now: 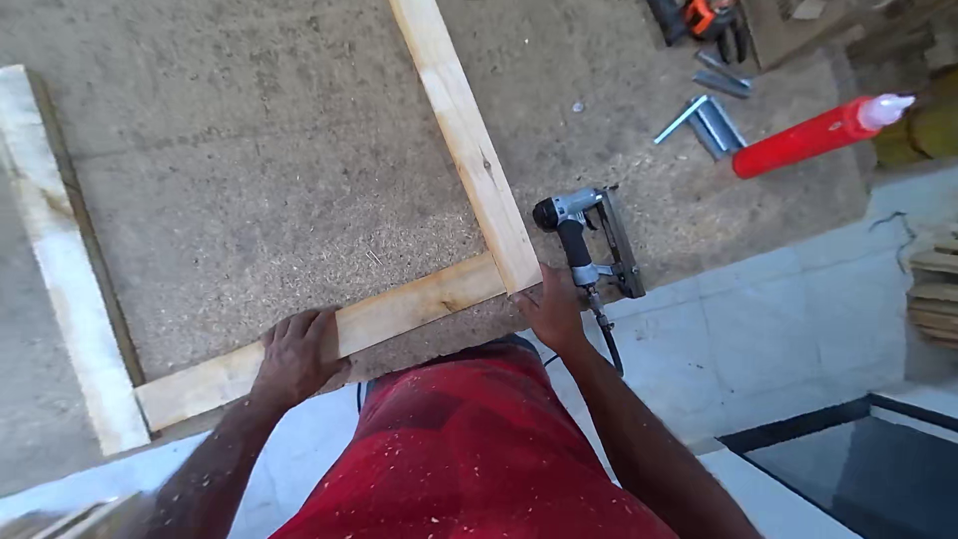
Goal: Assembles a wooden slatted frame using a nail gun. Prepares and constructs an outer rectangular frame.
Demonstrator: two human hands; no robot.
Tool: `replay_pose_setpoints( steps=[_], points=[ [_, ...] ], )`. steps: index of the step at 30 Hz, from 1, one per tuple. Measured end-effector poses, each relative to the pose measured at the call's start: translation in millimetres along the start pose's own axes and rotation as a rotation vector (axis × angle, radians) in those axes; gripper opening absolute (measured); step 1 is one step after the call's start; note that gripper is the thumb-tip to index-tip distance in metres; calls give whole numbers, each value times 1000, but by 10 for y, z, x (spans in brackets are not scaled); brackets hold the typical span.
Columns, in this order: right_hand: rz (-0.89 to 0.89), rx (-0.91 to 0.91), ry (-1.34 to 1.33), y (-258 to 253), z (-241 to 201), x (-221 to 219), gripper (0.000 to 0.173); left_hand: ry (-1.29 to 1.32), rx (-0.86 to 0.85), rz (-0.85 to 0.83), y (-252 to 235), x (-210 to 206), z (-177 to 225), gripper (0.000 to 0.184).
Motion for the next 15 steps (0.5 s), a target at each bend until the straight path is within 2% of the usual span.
replay_pose_setpoints(
  steps=[2, 8, 15],
  points=[
    [-43, 1, 10, 9, 5, 23, 83, 27, 21, -68, -119, 30, 168, 98],
    [-68, 24, 140, -105, 50, 83, 85, 11, 19, -49, -145, 98, 264, 99],
    [120, 195, 302, -128, 97, 8, 86, -8, 26, -58, -167, 114, 265, 94]
  ],
)
Point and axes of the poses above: each hand's wrist, its own y-axis away from the middle knuckle, its own x-axis out of the back of the hand, z = x × y, the point moved 7 cm from there along -y, towards the middle knuckle, and after that the axes turned 8 degrees about -z, right-handed, at the moved point
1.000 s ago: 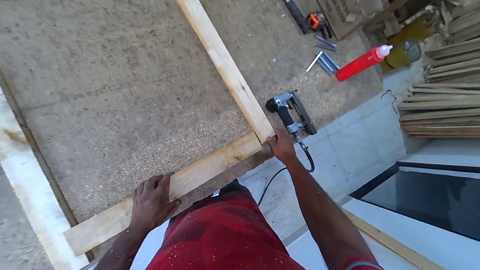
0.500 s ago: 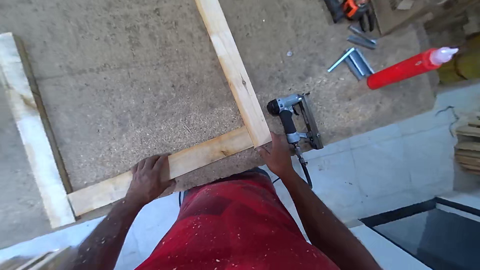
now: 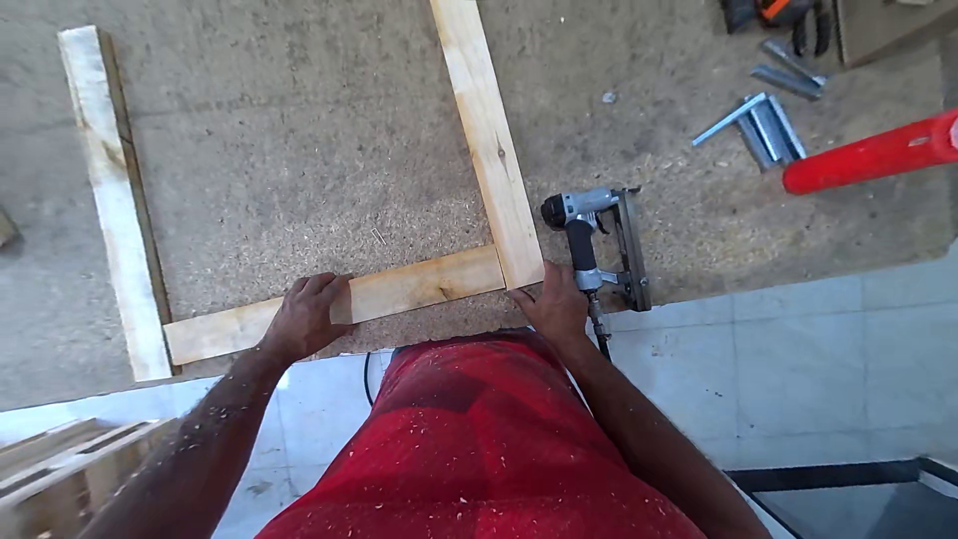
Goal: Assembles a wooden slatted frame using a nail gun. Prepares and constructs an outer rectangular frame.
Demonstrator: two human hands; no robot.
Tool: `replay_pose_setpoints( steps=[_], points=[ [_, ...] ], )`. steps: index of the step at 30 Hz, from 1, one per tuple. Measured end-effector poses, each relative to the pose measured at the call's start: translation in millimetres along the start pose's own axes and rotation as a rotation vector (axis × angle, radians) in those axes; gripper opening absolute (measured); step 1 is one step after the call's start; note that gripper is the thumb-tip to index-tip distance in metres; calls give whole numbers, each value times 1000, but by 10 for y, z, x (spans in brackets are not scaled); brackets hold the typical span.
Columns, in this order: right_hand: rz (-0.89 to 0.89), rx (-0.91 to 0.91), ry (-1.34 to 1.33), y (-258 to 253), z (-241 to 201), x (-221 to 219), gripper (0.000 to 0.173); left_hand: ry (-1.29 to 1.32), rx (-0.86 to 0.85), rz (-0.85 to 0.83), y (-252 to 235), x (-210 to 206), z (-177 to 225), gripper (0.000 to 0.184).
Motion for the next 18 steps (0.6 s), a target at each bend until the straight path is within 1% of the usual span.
replay_pose_setpoints(
  steps=[2, 5, 14, 18],
  points=[
    [48, 36, 31, 15, -26, 3, 88, -13, -9, 2, 12, -9, -4, 94],
    [59, 45, 83, -2, -53, 4, 95, -23, -7, 16, 39, -34, 11, 93],
    [67, 55, 125, -4, -69, -29, 94, 21, -15, 36, 66, -81, -12, 93],
    [21, 23, 118, -5, -84, 4, 93, 76, -21, 18, 73, -33, 30, 91]
  ],
)
Point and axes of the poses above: each hand's wrist, its own y-axis away from the middle knuckle, its own x-axis out of the back of the hand, z = x × y, the point moved 7 cm from there along -y, towards the middle knuckle, and after that the axes turned 8 degrees about -z, right-handed, at the moved point
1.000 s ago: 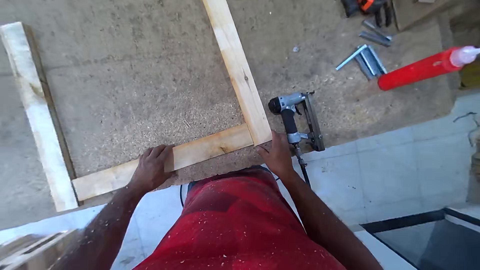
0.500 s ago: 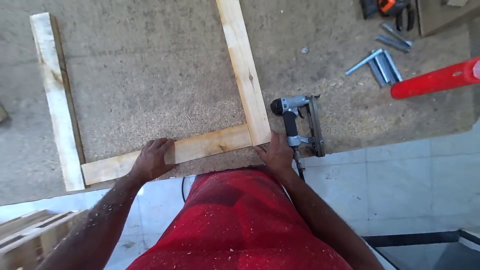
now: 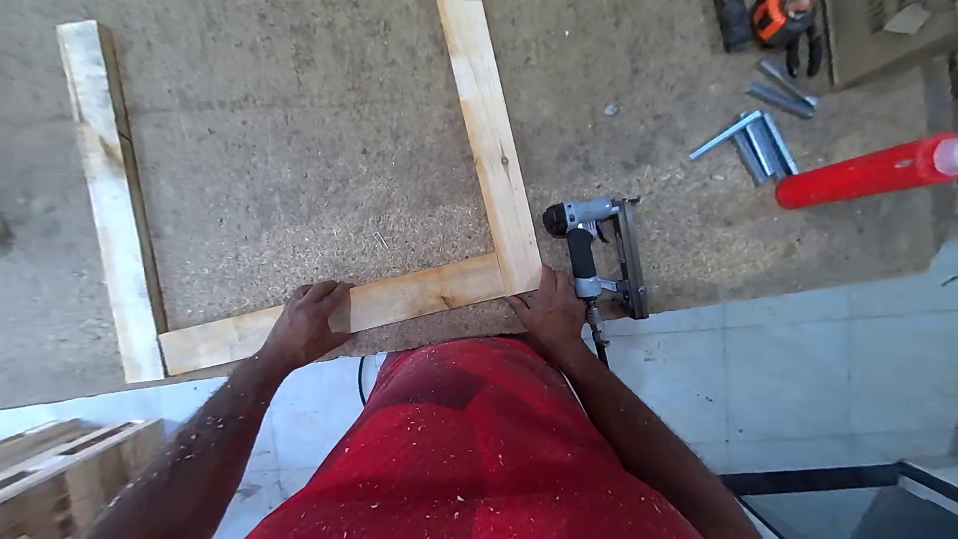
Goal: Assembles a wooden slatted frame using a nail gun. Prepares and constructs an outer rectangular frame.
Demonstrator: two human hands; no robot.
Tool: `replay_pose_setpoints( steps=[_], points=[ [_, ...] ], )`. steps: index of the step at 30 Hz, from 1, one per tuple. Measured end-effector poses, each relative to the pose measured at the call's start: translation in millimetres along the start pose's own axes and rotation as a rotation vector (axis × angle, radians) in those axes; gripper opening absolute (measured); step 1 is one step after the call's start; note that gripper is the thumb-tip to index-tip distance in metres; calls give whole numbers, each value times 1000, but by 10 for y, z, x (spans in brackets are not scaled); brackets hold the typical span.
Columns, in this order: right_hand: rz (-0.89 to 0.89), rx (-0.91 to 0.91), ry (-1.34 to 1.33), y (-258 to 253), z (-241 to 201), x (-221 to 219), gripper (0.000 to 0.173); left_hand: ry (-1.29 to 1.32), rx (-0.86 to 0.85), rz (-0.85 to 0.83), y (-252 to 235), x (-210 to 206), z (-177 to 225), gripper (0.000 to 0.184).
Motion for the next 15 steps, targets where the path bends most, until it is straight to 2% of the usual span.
replay_pose_setpoints(
  steps=[15],
  points=[
    [22, 19, -3, -25, 17, -18, 92, -6, -26, 0, -16, -31, -57, 93]
  ],
)
Point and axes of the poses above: each hand's wrist, its own y-axis away from the middle knuckle, its own x-axis out of the back of the hand, z = x × y, the point moved 7 cm from there along -y, towards the middle knuckle, and after that the axes turned 8 degrees about -z, right-handed, at the moved point
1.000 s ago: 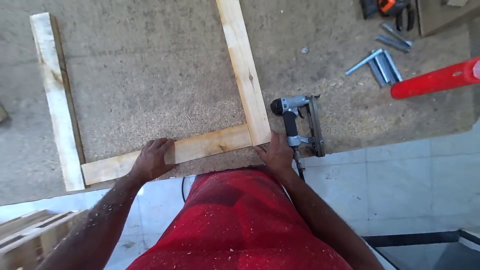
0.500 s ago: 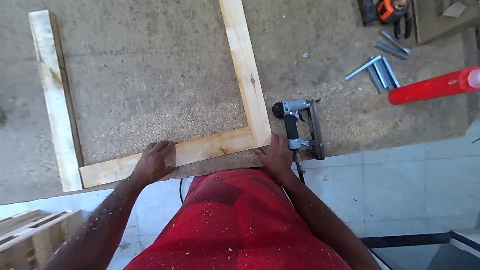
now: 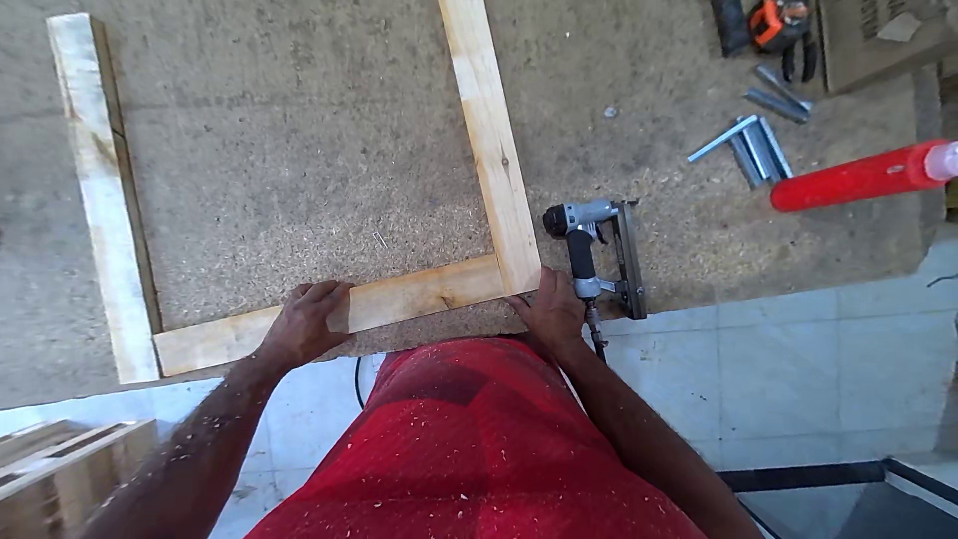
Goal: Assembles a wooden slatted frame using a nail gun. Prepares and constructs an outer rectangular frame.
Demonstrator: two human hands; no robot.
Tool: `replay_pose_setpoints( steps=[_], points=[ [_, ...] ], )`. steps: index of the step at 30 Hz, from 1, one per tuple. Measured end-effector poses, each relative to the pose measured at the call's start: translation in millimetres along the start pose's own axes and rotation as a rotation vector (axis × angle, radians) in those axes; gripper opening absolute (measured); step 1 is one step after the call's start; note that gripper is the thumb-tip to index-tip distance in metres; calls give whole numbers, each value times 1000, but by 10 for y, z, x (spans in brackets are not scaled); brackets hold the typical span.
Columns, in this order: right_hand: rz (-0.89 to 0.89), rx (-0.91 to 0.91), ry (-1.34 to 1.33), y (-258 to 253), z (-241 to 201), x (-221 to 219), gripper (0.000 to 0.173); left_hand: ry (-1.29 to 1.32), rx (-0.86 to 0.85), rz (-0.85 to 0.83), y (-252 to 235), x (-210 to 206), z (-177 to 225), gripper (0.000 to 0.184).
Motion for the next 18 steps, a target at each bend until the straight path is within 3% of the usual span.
replay_pose_setpoints(
  steps=[5, 8, 11, 12, 14, 16, 18],
  points=[
    [-42, -26, -3, -18, -20, 11, 92, -78, 23, -33, -22, 16, 9, 93],
    [-290, -115, -49, 9, -92, 226, 98, -165, 55, -107, -17, 60, 30, 99],
    [-189, -176, -170, 46, 64, 705, 79, -112, 62, -99, -119, 257, 197, 107],
    [-97, -227, -196, 7, 193, 791, 76, -69, 45, -83, -232, 362, 359, 102],
    [17, -353, -164, -119, 433, 729, 88, -62, -90, -67, -553, 533, 853, 87],
    [-12, -421, -99, -311, 537, 578, 101, -120, -330, -62, -988, 661, 1464, 83],
    [-98, -453, -73, -435, 529, 498, 101, -232, -590, -77, -1386, 686, 2007, 92]
  ],
)
Point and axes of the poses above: each hand's wrist, its own y-axis away from the middle knuckle, its own x-axis out of the back of the hand, z = x × y, the point moved 7 cm from there along -y, towards the middle knuckle, and after that the axes turned 8 degrees about -z, right-handed, at the moved point
